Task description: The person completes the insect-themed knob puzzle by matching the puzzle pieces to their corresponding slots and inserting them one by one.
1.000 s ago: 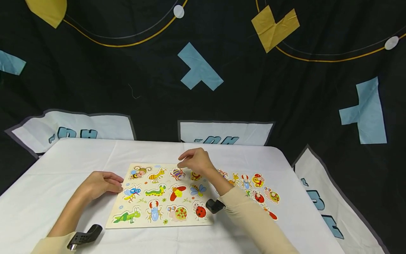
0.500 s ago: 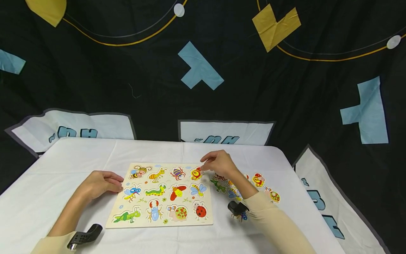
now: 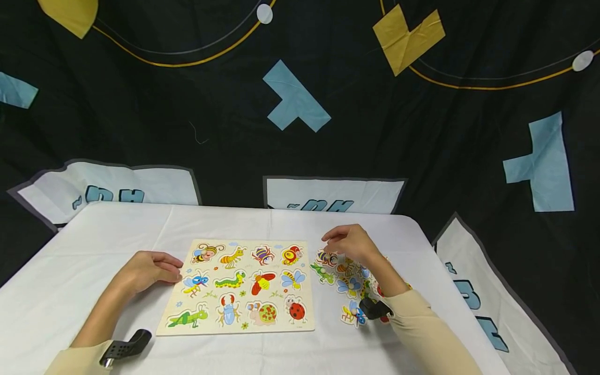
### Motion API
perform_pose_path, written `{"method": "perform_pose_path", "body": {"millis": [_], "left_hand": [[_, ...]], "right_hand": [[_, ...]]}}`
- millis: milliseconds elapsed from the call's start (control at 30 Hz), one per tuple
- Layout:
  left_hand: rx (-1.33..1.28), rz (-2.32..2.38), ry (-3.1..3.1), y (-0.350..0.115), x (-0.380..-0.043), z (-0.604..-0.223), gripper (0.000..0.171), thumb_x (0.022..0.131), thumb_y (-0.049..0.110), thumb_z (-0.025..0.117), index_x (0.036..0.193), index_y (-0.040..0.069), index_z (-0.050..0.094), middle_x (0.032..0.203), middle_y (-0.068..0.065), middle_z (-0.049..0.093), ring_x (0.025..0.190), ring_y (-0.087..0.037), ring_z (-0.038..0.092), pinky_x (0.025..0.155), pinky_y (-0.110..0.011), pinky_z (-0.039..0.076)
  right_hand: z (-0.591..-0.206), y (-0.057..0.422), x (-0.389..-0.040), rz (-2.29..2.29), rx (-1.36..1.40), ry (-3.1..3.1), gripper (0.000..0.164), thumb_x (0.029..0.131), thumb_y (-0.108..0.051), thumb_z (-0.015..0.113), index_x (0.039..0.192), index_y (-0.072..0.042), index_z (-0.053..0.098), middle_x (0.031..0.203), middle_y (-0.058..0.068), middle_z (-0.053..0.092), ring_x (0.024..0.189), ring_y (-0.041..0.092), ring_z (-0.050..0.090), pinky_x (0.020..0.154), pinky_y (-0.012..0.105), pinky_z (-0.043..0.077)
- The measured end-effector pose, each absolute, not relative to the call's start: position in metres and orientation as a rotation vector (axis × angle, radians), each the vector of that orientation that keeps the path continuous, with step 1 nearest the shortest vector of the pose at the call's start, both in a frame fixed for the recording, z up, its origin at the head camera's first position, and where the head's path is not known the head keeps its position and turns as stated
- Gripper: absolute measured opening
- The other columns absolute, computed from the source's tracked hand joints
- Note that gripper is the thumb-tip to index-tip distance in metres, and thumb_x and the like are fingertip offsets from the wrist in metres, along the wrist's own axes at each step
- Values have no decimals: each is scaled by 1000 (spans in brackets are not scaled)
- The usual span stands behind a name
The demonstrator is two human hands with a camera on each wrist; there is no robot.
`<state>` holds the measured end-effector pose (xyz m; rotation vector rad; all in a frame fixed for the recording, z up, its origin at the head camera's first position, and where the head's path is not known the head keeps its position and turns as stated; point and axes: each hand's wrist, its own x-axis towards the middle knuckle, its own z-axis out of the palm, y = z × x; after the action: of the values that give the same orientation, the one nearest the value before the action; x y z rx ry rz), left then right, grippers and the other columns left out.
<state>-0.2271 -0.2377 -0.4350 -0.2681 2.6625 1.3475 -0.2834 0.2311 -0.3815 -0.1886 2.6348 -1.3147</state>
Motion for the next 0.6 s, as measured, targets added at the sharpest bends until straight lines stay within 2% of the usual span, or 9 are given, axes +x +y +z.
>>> {"method": "perform_pose_path", "body": {"millis": [100,200,367,600], "left_hand": [[-270,1342,2655,-238,-226,-435,39,76,8,84,111,-2,72,78,-2,74,70,-16,65,67,-29,46],[-274,1340,2648,-239,-226,-435,39,76,8,84,111,-2,71,78,-2,74,70,-17,65,67,-29,47],[-285,1326,2642,-239,-226,-434,39,78,9,83,113,-2,71,78,-2,74,71,-17,66,69,-29,46],[-279,1322,2642,-238,-229,-434,40,77,10,84,113,-2,71,80,-2,74,71,-16,65,68,-29,46]], "right_hand": [[-385,240,-282,-1279,-124,2645,36,84,-21,80,115,-5,74,93,5,72,89,30,62,75,40,49],[-391,247,-281,-1258,-81,2651,36,84,-20,80,116,-5,74,94,4,71,87,26,61,79,41,50],[-399,256,-280,-1230,-39,2656,34,86,-21,78,116,-6,74,96,4,72,88,27,63,82,41,51],[-408,267,-279,-1227,-40,2634,31,88,-18,76,115,-5,74,99,8,74,88,22,65,83,38,53]]}}
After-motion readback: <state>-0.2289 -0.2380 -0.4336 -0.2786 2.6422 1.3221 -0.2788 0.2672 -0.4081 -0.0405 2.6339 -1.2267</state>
